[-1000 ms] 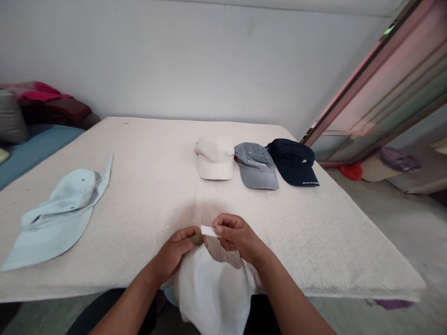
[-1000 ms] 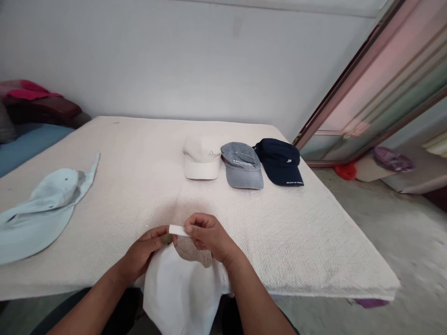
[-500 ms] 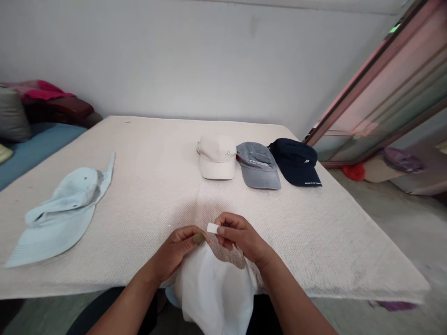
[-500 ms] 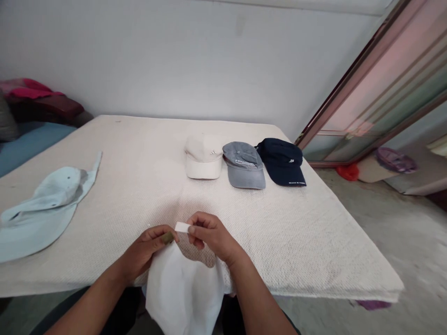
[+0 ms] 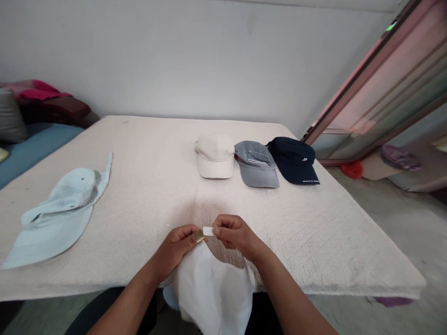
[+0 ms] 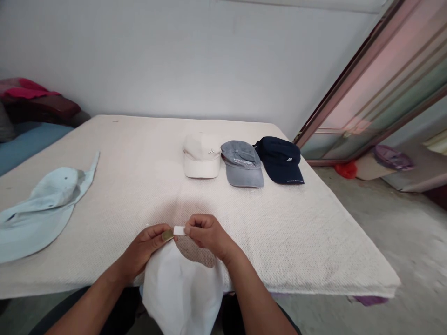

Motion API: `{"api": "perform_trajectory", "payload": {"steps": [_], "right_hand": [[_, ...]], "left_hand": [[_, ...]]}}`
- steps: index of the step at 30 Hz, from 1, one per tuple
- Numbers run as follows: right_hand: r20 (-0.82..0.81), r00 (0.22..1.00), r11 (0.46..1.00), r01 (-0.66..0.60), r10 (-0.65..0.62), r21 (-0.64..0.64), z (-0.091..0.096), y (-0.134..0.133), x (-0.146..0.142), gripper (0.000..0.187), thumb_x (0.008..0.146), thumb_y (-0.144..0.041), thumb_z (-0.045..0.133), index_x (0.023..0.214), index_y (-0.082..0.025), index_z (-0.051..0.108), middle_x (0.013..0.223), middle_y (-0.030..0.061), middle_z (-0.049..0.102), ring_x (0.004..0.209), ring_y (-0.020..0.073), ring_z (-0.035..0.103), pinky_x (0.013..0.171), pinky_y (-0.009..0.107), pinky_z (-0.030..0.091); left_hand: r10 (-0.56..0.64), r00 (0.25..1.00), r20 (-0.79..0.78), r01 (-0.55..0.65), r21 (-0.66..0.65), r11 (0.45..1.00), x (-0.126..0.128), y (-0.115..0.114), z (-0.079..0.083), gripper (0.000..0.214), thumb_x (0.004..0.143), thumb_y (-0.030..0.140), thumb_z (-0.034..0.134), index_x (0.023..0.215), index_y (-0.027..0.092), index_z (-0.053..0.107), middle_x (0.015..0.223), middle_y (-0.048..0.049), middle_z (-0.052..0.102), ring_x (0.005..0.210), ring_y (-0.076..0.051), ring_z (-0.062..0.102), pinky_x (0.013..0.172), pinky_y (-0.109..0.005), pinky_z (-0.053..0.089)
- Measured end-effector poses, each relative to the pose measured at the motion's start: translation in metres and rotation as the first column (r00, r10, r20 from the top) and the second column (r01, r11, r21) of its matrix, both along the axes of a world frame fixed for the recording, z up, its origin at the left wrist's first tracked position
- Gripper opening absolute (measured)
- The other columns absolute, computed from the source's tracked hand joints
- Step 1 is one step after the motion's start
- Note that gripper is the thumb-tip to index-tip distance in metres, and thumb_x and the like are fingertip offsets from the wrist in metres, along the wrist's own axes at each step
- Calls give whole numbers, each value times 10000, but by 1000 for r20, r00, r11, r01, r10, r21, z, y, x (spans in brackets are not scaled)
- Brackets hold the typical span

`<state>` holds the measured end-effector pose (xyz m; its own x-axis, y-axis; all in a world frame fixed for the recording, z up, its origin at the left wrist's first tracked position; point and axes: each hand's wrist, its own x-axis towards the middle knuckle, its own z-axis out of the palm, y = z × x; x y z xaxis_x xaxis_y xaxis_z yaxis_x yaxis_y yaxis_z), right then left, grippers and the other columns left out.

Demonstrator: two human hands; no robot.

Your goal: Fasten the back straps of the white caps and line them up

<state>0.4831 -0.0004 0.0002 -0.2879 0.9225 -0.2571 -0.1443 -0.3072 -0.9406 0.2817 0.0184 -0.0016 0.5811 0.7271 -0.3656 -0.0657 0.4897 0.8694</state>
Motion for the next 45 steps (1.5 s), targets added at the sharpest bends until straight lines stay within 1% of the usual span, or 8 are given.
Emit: {"api": "perform_trajectory", "payload": {"steps": [5, 18, 22, 27, 31, 37, 41, 45], "right_hand": [[-14, 1000, 1000, -10, 10, 15, 1, 0, 1, 170, 783, -257, 628, 669, -155, 552, 489, -70, 400, 425, 45, 301, 417, 205, 194], [52, 978, 979, -200, 201, -23, 11, -1, 4, 175, 766, -289, 639, 682, -150, 573, 511, -62, 437, 437, 41, 329, 407, 182, 220], [4, 975, 974, -222, 222, -33, 11, -2, 1, 194, 764, -314, 652, 690, -152, 575, 490, -70, 423, 429, 40, 319, 404, 180, 223], [-45, 983, 983, -179, 177, -45, 4, -1, -2, 191, 769, -324, 667, 755, -158, 574, 492, -82, 411, 419, 38, 307, 391, 175, 221], [-154, 976, 984, -167, 156, -58, 0, 1, -4, 249, 738, -326, 700, 896, -170, 588, 514, -98, 409, 400, 30, 269, 368, 172, 191], [-268, 940, 974, -227, 213, -22, -3, 2, -7, 297, 738, -311, 720, 959, -167, 584, 520, -103, 420, 383, 25, 283, 359, 166, 211], [-242, 947, 975, -223, 213, -13, -6, 2, -9, 305, 750, -319, 713, 982, -174, 579, 538, -97, 432, 397, 31, 305, 363, 166, 232], [-213, 960, 982, -187, 182, -4, -7, 2, -12, 281, 757, -316, 704, 963, -176, 574, 515, -102, 414, 397, 33, 304, 363, 166, 221]], "left_hand": [[-23, 999, -22, 23, 16, 1000, 0, 1, 3, 209, 826, 366, 635, 806, 159, 657, 688, 10, 558, 610, -97, 455, 572, -219, 321], [-150, 988, -24, 150, -19, 989, 0, -2, 4, 242, 840, 371, 611, 794, 136, 639, 652, 12, 511, 569, -82, 403, 537, -219, 276], [-198, 979, -54, 198, -8, 980, 1, -3, 5, 259, 840, 379, 604, 785, 126, 619, 660, 10, 503, 570, -84, 396, 535, -222, 277], [-81, 996, -35, 82, 22, 996, 4, -1, 1, 219, 806, 346, 650, 796, 166, 525, 687, 29, 495, 588, -86, 399, 537, -216, 277], [35, 999, 19, -36, 31, 999, 4, 0, -3, 316, 759, 285, 702, 700, 191, 406, 611, 71, 404, 538, -69, 336, 495, -200, 227], [-50, 992, 118, 61, -91, 994, 0, -1, -3, 202, 709, 203, 716, 819, 164, 551, 772, -11, 592, 688, -126, 532, 648, -243, 382], [-10, 989, 150, 29, -128, 991, -1, -2, -5, 157, 719, 232, 678, 821, 152, 589, 760, -29, 603, 677, -150, 550, 645, -267, 400], [37, 996, 82, -28, -103, 994, 1, -2, -5, 200, 762, 335, 655, 764, 143, 600, 708, -30, 587, 646, -147, 524, 611, -261, 387]]}}
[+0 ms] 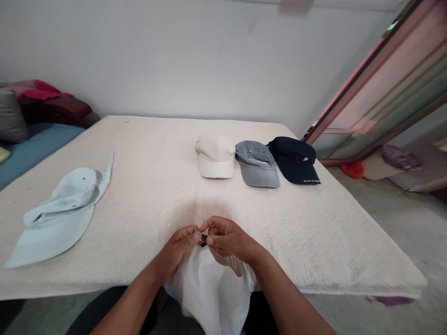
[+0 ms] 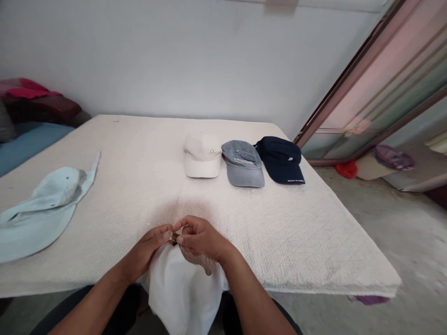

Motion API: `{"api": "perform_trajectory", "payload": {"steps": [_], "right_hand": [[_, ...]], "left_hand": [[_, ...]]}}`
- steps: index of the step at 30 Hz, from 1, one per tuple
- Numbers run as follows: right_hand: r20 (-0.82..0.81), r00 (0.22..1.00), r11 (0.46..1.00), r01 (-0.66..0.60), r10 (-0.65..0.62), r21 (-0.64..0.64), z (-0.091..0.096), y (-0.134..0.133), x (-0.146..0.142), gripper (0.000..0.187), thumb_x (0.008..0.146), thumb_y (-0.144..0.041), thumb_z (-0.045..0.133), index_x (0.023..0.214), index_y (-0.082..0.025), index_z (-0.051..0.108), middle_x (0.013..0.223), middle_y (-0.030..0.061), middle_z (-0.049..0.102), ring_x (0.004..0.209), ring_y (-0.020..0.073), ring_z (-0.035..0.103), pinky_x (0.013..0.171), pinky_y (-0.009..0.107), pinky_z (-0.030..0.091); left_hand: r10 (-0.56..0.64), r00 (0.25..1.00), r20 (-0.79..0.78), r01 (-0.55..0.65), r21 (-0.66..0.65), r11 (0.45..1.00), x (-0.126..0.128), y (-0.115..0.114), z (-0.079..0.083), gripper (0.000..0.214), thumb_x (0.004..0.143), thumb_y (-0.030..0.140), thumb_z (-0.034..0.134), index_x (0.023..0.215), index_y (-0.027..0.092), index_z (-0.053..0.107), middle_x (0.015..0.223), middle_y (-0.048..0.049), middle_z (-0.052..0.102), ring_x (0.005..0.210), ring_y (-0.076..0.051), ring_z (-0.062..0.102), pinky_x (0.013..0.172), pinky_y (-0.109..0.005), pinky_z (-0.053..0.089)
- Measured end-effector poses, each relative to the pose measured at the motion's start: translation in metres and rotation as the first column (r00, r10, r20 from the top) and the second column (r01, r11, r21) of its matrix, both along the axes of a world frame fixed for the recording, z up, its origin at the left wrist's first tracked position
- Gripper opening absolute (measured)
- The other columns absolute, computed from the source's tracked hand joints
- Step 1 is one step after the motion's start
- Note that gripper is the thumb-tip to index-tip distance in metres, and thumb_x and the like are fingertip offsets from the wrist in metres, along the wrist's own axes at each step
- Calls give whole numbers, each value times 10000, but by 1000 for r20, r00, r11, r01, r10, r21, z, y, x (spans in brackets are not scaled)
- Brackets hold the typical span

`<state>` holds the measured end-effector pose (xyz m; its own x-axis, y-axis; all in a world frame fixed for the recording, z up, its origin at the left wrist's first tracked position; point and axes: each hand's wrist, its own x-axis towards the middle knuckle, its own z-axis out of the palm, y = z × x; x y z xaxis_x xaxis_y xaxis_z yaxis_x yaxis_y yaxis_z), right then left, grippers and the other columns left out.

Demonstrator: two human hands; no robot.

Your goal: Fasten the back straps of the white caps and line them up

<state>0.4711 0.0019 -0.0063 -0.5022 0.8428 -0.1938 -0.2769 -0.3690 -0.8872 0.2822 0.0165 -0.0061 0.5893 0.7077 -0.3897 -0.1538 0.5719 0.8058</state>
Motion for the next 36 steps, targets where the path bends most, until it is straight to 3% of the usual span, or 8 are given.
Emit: {"api": "perform_trajectory", "payload": {"steps": [8, 15, 23, 28, 36], "right_hand": [[64, 998, 995, 6, 0, -95, 5, -3, 12, 224, 776, -314, 668, 909, -160, 575, 549, -65, 481, 429, 43, 367, 387, 170, 234], [29, 1000, 996, 8, -6, -89, 4, -4, 3, 229, 745, -287, 690, 902, -162, 579, 505, -83, 476, 377, 37, 331, 371, 172, 225], [48, 999, 993, 5, 0, -117, 0, -7, 9, 228, 790, -313, 657, 939, -168, 565, 545, -57, 522, 406, 51, 399, 386, 168, 276], [7, 992, 979, 122, -122, -161, 1, -5, 6, 282, 721, -310, 732, 912, -165, 584, 611, -58, 490, 455, 37, 411, 400, 157, 245], [-9, 997, 991, 75, -76, -109, 0, -5, -1, 227, 728, -278, 723, 878, -164, 596, 622, -53, 505, 448, 34, 400, 386, 160, 247]], "left_hand": [[7, 999, -38, -7, 19, 1000, -3, 3, 4, 186, 770, 284, 627, 666, 161, 533, 606, 33, 469, 561, -98, 401, 546, -221, 301], [-31, 998, -61, 34, 61, 998, 0, 2, -3, 158, 768, 281, 578, 676, 155, 563, 635, 1, 498, 603, -129, 429, 573, -249, 333], [-9, 1000, 27, 11, -62, 998, -1, -1, 2, 243, 736, 288, 679, 635, 162, 497, 584, 30, 470, 533, -93, 396, 519, -218, 296], [-37, 998, 60, 41, -65, 997, -3, -1, -1, 220, 734, 288, 695, 674, 153, 533, 605, 15, 491, 551, -99, 421, 539, -219, 306], [-47, 996, 79, 54, -85, 995, -3, 0, -5, 200, 732, 290, 681, 680, 146, 552, 622, 1, 513, 568, -110, 442, 556, -233, 323]]}}
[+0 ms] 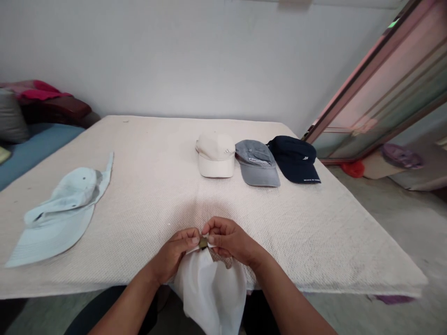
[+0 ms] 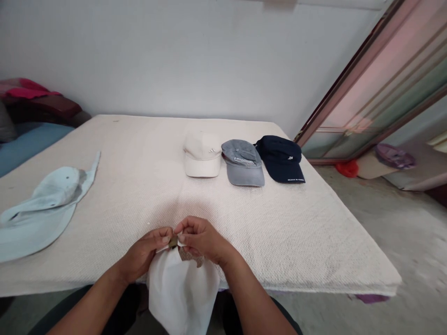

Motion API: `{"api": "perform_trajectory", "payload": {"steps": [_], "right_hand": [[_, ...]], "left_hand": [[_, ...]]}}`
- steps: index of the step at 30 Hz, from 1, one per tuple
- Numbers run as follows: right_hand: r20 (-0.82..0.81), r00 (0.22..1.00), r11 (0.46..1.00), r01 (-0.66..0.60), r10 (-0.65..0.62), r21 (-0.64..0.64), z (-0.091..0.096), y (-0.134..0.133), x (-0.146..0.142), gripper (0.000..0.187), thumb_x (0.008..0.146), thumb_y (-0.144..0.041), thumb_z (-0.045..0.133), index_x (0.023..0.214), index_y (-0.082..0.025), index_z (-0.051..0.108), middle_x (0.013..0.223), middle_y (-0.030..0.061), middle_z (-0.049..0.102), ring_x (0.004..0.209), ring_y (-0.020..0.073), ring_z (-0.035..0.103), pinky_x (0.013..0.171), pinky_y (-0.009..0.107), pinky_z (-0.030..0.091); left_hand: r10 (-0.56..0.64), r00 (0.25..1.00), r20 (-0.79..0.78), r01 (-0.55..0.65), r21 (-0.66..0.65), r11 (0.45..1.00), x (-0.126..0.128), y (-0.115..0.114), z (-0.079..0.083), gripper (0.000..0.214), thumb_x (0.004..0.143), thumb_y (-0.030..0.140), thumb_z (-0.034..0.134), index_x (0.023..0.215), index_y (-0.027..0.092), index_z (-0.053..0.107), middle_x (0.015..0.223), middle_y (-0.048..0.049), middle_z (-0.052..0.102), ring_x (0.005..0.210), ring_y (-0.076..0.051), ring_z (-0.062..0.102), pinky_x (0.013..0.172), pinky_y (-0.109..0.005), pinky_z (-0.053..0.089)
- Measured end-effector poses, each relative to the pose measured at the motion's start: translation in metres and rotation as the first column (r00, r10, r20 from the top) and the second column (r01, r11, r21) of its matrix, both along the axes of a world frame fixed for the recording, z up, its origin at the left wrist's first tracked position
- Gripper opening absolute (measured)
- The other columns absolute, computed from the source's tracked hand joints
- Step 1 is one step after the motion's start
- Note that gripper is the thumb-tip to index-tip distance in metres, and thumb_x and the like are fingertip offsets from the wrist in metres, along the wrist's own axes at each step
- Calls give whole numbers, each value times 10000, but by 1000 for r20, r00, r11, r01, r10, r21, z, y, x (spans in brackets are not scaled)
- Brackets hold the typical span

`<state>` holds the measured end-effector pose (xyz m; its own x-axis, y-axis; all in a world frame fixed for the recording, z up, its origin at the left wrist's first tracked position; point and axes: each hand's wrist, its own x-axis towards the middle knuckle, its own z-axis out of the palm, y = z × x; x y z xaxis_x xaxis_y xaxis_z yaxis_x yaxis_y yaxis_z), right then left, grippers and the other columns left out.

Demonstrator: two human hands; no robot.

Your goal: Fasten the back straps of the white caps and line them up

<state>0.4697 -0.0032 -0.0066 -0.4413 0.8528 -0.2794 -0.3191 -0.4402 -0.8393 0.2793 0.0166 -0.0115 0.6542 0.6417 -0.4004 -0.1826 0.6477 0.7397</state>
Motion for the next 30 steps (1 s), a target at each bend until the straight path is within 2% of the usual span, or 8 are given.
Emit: {"api": "perform_trajectory", "payload": {"steps": [5, 10, 18, 22, 26, 30], "right_hand": [[-27, 998, 999, 52, -52, 4, 0, 0, 1, 225, 742, -283, 715, 887, -167, 587, 631, -57, 501, 430, 24, 394, 371, 154, 214], [-12, 996, 996, 83, -83, 12, 5, 0, 0, 207, 733, -267, 718, 866, -162, 599, 624, -59, 496, 433, 21, 394, 390, 157, 257], [-2, 991, 991, 132, -132, 32, 4, 0, 1, 207, 744, -268, 709, 878, -160, 595, 610, -63, 469, 427, 24, 362, 382, 161, 235], [22, 997, 998, 69, -69, 12, 4, -2, 2, 232, 800, -367, 663, 836, -158, 570, 582, -64, 457, 411, 19, 326, 375, 159, 220], [113, 993, 999, -46, 47, -7, 3, -3, 1, 304, 818, -444, 627, 750, -170, 513, 529, -49, 504, 381, 39, 366, 353, 166, 236], [156, 985, 998, -69, 69, -2, 1, -4, 2, 319, 816, -453, 624, 718, -174, 504, 505, -49, 506, 367, 48, 383, 351, 172, 266]], "left_hand": [[-24, 1000, -13, 25, 32, 999, 0, 1, 0, 158, 769, 279, 662, 770, 131, 609, 689, -31, 575, 626, -129, 498, 605, -248, 348], [-14, 1000, -15, 14, 32, 999, 0, 0, 2, 155, 761, 274, 671, 753, 135, 604, 670, -21, 568, 606, -121, 489, 594, -244, 343], [32, 999, -26, -31, 21, 999, 2, -2, 6, 208, 750, 265, 696, 690, 154, 530, 623, 14, 541, 551, -94, 449, 545, -222, 318], [31, 998, -49, -30, 20, 999, 2, -3, 6, 208, 742, 273, 709, 718, 158, 538, 620, 20, 542, 548, -92, 453, 538, -218, 314], [25, 999, -40, -24, 29, 999, 2, -4, 6, 217, 731, 262, 720, 704, 160, 530, 628, 19, 546, 559, -93, 463, 541, -218, 316], [7, 1000, -22, -7, 18, 1000, 2, -4, 7, 216, 725, 257, 721, 691, 161, 531, 636, 14, 555, 560, -92, 470, 541, -216, 321]]}}
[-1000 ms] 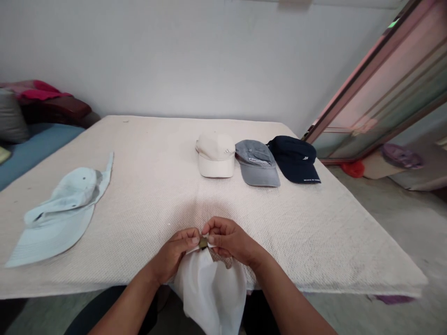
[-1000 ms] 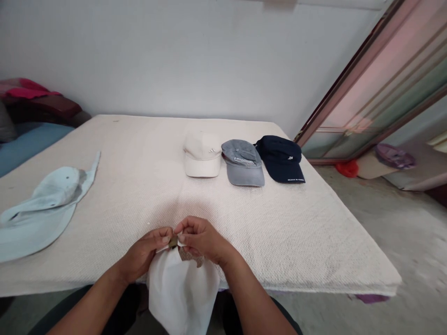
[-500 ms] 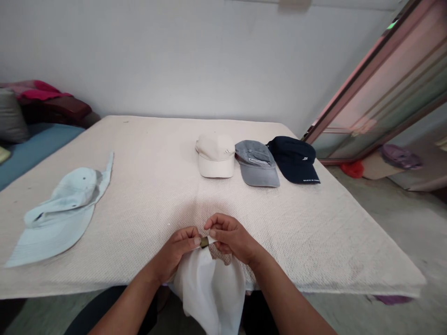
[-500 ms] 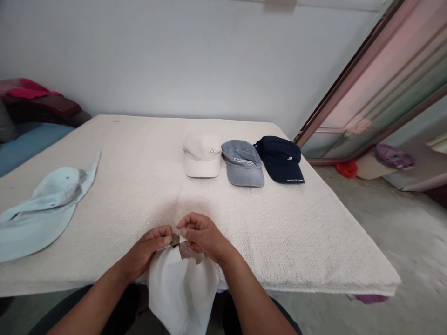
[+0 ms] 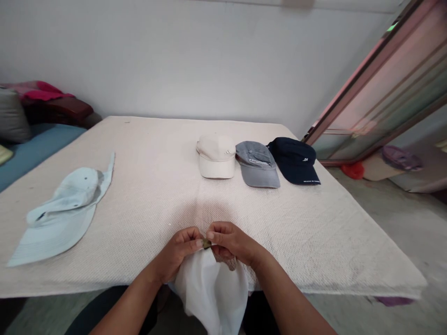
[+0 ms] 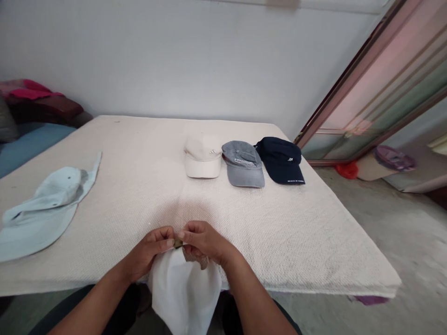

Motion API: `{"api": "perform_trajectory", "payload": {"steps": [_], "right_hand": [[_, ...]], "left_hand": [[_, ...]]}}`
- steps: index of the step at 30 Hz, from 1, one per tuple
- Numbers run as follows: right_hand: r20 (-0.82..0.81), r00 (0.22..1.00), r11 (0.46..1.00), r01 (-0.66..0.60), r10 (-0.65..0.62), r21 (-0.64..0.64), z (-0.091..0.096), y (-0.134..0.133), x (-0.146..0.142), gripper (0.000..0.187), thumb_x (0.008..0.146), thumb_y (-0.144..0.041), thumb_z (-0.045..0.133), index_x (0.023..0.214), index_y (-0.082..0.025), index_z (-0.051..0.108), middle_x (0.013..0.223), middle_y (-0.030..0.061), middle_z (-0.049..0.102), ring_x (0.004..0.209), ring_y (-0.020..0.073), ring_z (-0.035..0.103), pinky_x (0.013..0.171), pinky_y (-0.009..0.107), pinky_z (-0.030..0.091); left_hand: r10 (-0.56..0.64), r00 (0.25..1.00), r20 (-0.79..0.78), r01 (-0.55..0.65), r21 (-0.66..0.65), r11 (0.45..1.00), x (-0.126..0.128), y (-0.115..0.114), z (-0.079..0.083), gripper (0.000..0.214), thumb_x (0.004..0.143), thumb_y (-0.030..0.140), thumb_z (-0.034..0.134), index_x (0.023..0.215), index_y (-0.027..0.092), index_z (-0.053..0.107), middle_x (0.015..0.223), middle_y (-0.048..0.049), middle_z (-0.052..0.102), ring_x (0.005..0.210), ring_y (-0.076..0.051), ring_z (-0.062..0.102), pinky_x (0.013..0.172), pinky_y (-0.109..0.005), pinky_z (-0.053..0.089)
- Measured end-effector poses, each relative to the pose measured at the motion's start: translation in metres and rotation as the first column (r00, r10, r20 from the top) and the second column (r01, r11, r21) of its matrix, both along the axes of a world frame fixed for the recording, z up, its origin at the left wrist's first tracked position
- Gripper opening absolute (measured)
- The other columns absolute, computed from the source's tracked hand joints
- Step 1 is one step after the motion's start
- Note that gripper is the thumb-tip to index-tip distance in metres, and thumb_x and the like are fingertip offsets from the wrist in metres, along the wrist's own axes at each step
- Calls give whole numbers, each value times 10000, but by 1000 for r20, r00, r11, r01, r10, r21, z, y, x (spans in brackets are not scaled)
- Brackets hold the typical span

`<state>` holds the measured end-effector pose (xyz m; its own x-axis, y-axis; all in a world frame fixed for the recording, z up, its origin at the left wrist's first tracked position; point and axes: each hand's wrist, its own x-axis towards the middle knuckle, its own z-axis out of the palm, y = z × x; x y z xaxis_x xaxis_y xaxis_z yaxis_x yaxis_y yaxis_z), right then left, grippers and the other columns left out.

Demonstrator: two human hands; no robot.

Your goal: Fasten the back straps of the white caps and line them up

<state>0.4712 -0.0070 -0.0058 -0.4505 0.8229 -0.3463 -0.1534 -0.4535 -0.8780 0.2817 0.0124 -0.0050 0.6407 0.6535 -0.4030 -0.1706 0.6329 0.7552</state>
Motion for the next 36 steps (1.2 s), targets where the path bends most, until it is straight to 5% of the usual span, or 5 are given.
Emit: {"api": "perform_trajectory", "payload": {"steps": [13, 26, 36], "right_hand": [[-28, 992, 993, 120, -121, -17, 2, 7, -2, 249, 723, -336, 721, 747, -150, 556, 578, -60, 458, 405, 18, 327, 373, 171, 210], [141, 988, 998, -59, 59, -7, -4, 5, -1, 246, 776, -384, 666, 767, -178, 532, 513, -52, 526, 365, 50, 400, 334, 163, 286], [57, 993, 995, -97, 99, -38, 0, 2, -1, 202, 773, -323, 651, 721, -177, 522, 534, -52, 534, 359, 38, 373, 308, 156, 272]], "left_hand": [[-10, 1000, -24, 11, 30, 999, -3, 2, -6, 116, 716, 195, 646, 689, 151, 543, 610, 19, 508, 536, -88, 415, 527, -224, 287], [38, 997, -72, -34, 57, 998, -3, 1, -6, 234, 683, 167, 688, 654, 173, 456, 597, 46, 477, 529, -73, 401, 512, -205, 279], [58, 996, -61, -56, 36, 998, -3, 4, -5, 217, 733, 292, 688, 719, 159, 517, 660, 17, 517, 580, -95, 466, 547, -216, 346]]}}
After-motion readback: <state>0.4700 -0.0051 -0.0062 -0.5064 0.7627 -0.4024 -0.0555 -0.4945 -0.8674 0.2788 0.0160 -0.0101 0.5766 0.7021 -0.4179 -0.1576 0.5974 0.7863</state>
